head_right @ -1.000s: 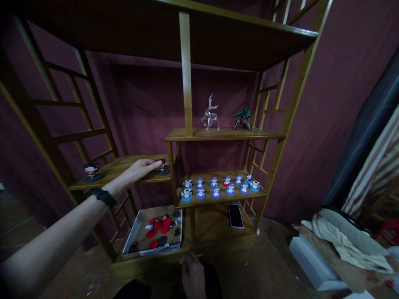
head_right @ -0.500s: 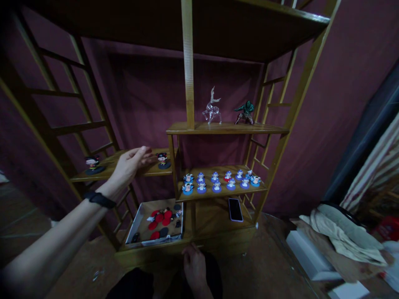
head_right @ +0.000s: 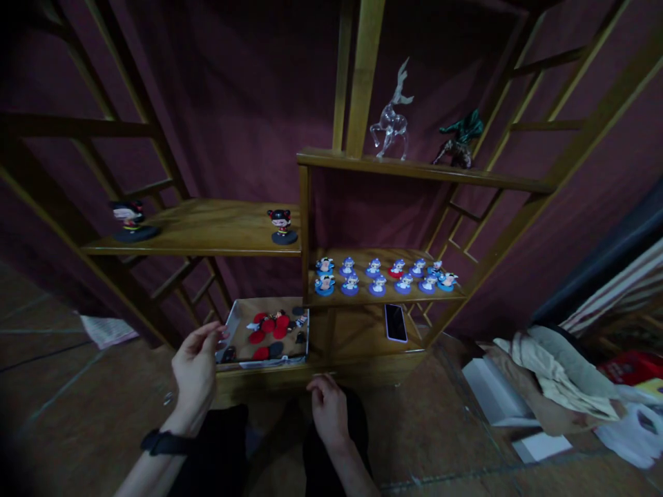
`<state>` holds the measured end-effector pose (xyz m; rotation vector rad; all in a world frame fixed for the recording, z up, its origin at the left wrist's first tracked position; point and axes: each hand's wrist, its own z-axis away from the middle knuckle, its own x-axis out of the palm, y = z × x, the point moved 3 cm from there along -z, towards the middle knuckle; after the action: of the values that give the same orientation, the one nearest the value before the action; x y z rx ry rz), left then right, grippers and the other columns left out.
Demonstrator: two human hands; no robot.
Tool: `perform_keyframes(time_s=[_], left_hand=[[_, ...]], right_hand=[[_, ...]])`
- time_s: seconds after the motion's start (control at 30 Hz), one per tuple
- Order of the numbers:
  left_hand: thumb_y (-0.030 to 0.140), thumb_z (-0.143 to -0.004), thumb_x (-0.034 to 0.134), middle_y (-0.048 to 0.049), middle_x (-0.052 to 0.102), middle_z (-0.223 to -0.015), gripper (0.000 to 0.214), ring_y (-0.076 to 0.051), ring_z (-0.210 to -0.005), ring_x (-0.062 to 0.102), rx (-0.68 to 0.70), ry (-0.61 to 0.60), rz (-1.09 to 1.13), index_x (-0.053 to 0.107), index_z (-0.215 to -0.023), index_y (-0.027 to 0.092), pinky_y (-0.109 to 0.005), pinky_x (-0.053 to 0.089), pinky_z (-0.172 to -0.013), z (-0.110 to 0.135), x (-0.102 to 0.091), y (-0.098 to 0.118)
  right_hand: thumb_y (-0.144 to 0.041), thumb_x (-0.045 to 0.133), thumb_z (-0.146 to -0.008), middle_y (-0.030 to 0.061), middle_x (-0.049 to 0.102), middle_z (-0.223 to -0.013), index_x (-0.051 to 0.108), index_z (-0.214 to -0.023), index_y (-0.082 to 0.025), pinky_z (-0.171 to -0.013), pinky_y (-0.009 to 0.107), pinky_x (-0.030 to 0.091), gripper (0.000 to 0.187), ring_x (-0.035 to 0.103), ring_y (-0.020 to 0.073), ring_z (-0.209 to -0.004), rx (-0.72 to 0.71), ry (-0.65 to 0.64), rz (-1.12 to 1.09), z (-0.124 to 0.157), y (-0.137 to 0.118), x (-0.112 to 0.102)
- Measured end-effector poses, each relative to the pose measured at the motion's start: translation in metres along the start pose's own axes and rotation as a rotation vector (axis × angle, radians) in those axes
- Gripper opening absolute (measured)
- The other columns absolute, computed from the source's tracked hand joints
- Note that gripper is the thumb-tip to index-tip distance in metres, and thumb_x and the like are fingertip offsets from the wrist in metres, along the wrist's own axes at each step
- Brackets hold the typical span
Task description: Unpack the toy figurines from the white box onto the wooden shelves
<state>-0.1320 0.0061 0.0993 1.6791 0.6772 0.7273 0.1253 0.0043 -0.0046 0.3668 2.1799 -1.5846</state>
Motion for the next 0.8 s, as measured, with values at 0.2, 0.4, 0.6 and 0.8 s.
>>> perform_keyframes(time_s=[0.2,0.4,0.6,0.8], left_hand=[[0.009,-0.061,0.061,-0.0002,0.063,-0.075,0.021,-0.011,-0.062,0.058,-0.31,0.074,0.212,0.061,-0.08,0.019,-0.022,0.045,-0.055,-0.039,-0.002,-0.08],[-0.001,-0.061,0.055,0.0006,0.062,-0.07,0.027,-0.009,-0.058,0.06,-0.516,0.118,0.35,0.058,-0.079,0.018,-0.019,0.047,-0.053,-0.08,0.022,-0.115],[-0.005,-0.068,0.048,-0.0014,0.063,-0.067,0.027,-0.008,-0.057,0.061,-0.771,0.052,0.455,0.057,-0.081,0.017,-0.017,0.049,-0.051,-0.11,0.023,-0.142],[-0.004,-0.072,0.046,-0.0036,0.064,-0.071,0.026,-0.009,-0.057,0.062,-0.825,-0.051,0.545,0.059,-0.084,0.015,-0.017,0.049,-0.05,-0.13,0.022,-0.136]], right_hand=[[-0.012,0.042,-0.078,0.0004,0.063,-0.079,0.064,-0.082,-0.022,-0.068,0.022,0.044,0.025,0.06,0.0138,-0.074,-0.03,-0.097,0.001,-0.057,0.002,0.042],[-0.011,0.042,-0.079,-0.0015,0.066,-0.09,0.062,-0.099,-0.023,-0.076,0.023,0.046,0.031,0.061,0.0122,-0.081,-0.059,-0.217,0.042,-0.146,0.011,0.112],[-0.009,0.047,-0.076,0.003,0.058,-0.115,0.056,-0.115,-0.021,-0.097,0.031,0.036,0.041,0.049,0.0158,-0.109,-0.001,-0.2,0.194,-0.193,0.039,0.157],[-0.008,0.051,-0.073,0.0051,0.048,-0.129,0.048,-0.124,-0.022,-0.103,0.038,0.027,0.053,0.041,0.021,-0.119,-0.132,-0.323,0.351,-0.182,0.027,0.179]])
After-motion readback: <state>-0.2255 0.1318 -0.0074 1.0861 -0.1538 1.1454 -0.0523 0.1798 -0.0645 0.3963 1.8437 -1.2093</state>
